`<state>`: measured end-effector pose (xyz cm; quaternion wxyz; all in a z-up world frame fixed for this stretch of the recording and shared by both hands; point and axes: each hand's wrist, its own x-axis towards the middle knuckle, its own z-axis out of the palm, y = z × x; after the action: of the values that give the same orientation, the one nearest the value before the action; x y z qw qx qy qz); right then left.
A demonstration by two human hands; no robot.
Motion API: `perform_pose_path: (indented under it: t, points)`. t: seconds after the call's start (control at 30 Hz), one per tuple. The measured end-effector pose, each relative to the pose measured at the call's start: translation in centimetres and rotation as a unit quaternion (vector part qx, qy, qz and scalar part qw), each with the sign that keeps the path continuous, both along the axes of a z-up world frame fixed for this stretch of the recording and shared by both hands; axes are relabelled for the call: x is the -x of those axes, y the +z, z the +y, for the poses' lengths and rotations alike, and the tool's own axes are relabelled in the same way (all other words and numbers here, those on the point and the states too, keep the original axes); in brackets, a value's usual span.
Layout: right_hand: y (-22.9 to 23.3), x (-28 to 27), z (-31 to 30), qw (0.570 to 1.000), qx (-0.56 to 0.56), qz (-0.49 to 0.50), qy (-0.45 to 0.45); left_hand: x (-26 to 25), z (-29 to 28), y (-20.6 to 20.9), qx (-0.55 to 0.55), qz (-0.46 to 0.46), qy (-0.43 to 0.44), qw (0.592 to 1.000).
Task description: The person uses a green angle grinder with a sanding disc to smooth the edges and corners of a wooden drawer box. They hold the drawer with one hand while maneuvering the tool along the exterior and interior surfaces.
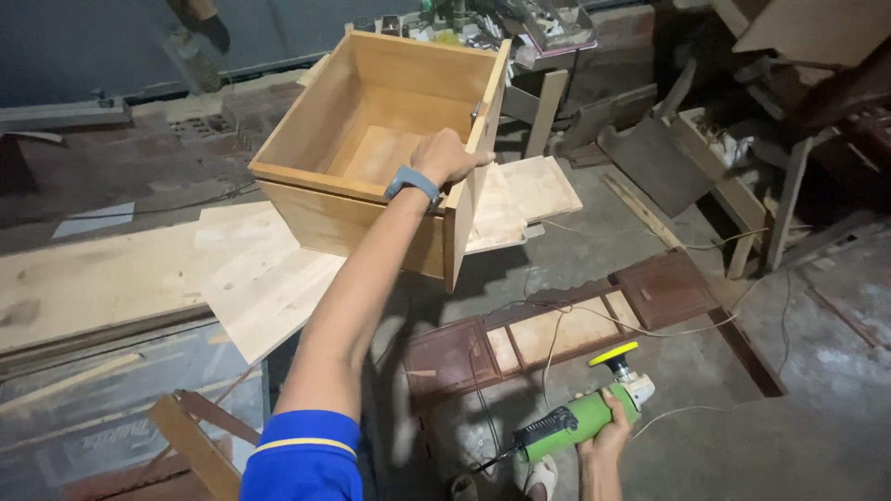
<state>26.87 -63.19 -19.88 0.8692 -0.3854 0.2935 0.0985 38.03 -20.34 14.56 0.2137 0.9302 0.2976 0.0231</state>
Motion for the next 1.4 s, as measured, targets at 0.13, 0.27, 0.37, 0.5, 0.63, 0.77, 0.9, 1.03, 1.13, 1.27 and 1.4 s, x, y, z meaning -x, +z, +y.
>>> perform_pose_path:
  t: [0.13,0.27,0.37,0.5,0.63,0.77,0.9,1.03,1.13,1.27,1.4]
  points:
    - [0.2,1.3,1.3,0.999,-0.025,-0.020,0.009,2.5,-1.2,2.3,0.045,0.018,-0.030,0.998]
    - [2.3,2.6,1.8,1.000,-0.012,-0.014,0.013,6.6,2.0,4.0,0.015,0.044,-0.178,0.983]
    - [2.0,3.2,1.6,0.999,-0.042,-0.003,0.020,12.0,7.8,2.4,0.095,0.156,-0.203,0.962]
    - [1.9,3.8,2.4,0.998,-0.051,-0.017,0.023,15.5,13.7,-2.7,-0.223,0.098,-0.187,0.952]
    - [2.6,4.6,3.7,1.000,-0.016,-0.014,-0.022,13.0,12.9,-4.0,-0.295,-0.009,-0.127,0.947]
    - [2.9,6.1,3.6,0.998,0.027,-0.028,-0.057,8.0,8.8,-2.4,-0.315,-0.024,-0.112,0.942]
    - [4.8,6.6,2.4,0.994,0.037,0.008,-0.106,6.1,6.6,-1.2,-0.303,-0.008,-0.121,0.945]
    - [6.4,6.6,1.6,0.982,0.083,0.093,-0.145,5.0,7.4,-1.1,-0.303,0.042,-0.071,0.949]
    - [9.2,6.0,2.1,0.986,0.068,0.098,-0.118,4.7,8.0,-1.3,-0.313,0.043,-0.062,0.947]
    - [7.6,4.8,2.2,0.996,0.015,0.028,-0.081,4.1,8.6,-2.1,-0.331,0.037,-0.061,0.941]
    - [6.7,3.5,2.4,0.987,0.115,0.107,-0.044,3.6,8.1,-1.6,-0.334,0.051,-0.057,0.940]
